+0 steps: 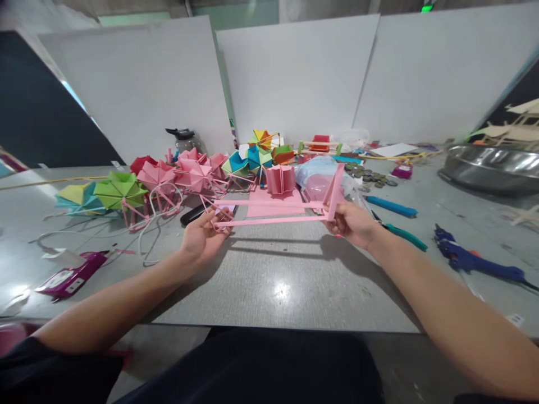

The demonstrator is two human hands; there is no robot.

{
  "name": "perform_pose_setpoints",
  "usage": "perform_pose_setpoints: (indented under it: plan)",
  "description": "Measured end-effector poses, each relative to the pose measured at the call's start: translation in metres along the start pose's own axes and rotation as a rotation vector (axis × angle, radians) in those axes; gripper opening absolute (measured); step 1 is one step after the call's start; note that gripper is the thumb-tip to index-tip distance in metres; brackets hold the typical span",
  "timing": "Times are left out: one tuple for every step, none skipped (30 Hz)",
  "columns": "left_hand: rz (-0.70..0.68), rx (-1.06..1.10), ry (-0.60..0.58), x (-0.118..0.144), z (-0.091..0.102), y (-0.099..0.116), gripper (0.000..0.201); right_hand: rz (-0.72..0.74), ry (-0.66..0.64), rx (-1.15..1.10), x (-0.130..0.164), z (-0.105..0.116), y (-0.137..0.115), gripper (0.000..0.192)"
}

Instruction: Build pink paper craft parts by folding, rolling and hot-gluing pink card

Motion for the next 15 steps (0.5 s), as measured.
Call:
perform_pose_setpoints:
  plan:
    - [-0.03,-0.022,-0.003,-0.001,0.001,0.003,0.021,-0.005,0.013,0.004,0.002,-0.002,0.002,0.031]
    - [-0.056,-0.044,-0.006,-0.002,0.002,0.005,0.023,-0.009,0.023,0.009,0.004,-0.004,0.004,0.033]
    - [-0.078,-0.065,-0.006,-0.003,0.003,0.006,0.025,-0.012,0.026,0.013,0.005,-0.007,0.005,0.036]
    - [-0.094,-0.083,-0.001,-0.003,0.004,0.008,0.026,-0.015,0.026,0.018,0.007,-0.01,0.005,0.039]
    - [-0.107,-0.096,0.01,-0.003,0.005,0.009,0.027,-0.015,0.026,0.023,0.008,-0.012,0.005,0.04]
    - [-0.117,-0.102,0.024,-0.003,0.007,0.01,0.026,-0.014,0.027,0.03,0.008,-0.014,0.005,0.041]
    - [-0.124,-0.099,0.043,-0.004,0.009,0.01,0.024,-0.012,0.027,0.039,0.009,-0.015,0.004,0.04]
    - [-0.126,-0.088,0.064,-0.004,0.011,0.01,0.019,-0.01,0.027,0.05,0.009,-0.016,0.003,0.038]
    - [-0.125,-0.073,0.082,-0.006,0.013,0.01,0.014,-0.008,0.023,0.063,0.01,-0.017,0.001,0.036]
    - [-0.121,-0.057,0.096,-0.007,0.014,0.009,0.008,-0.007,0.016,0.078,0.01,-0.018,0.0,0.035]
    - [-0.118,-0.044,0.11,-0.009,0.017,0.008,0.007,-0.006,0.005,0.093,0.011,-0.019,-0.001,0.035]
    - [-0.117,-0.04,0.125,-0.011,0.019,0.008,0.009,-0.006,-0.007,0.108,0.011,-0.02,-0.001,0.035]
    - [-0.121,-0.044,0.143,-0.013,0.022,0.008,0.01,-0.007,-0.02,0.123,0.012,-0.021,-0.001,0.035]
    - [-0.131,-0.057,0.16,-0.014,0.025,0.008,0.01,-0.009,-0.031,0.138,0.013,-0.022,-0.001,0.034]
    - [-0.147,-0.078,0.175,-0.016,0.027,0.01,0.009,-0.011,-0.04,0.15,0.013,-0.023,-0.001,0.033]
Point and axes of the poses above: each hand's wrist, its own x-axis away from the middle knuckle, its own z-axis out of the back of the hand, y = z × x, the point moved 9 cm from there along -x, towards the middle knuckle, and after that the axes turned 12 degrees about -x, right-handed, at the moved point
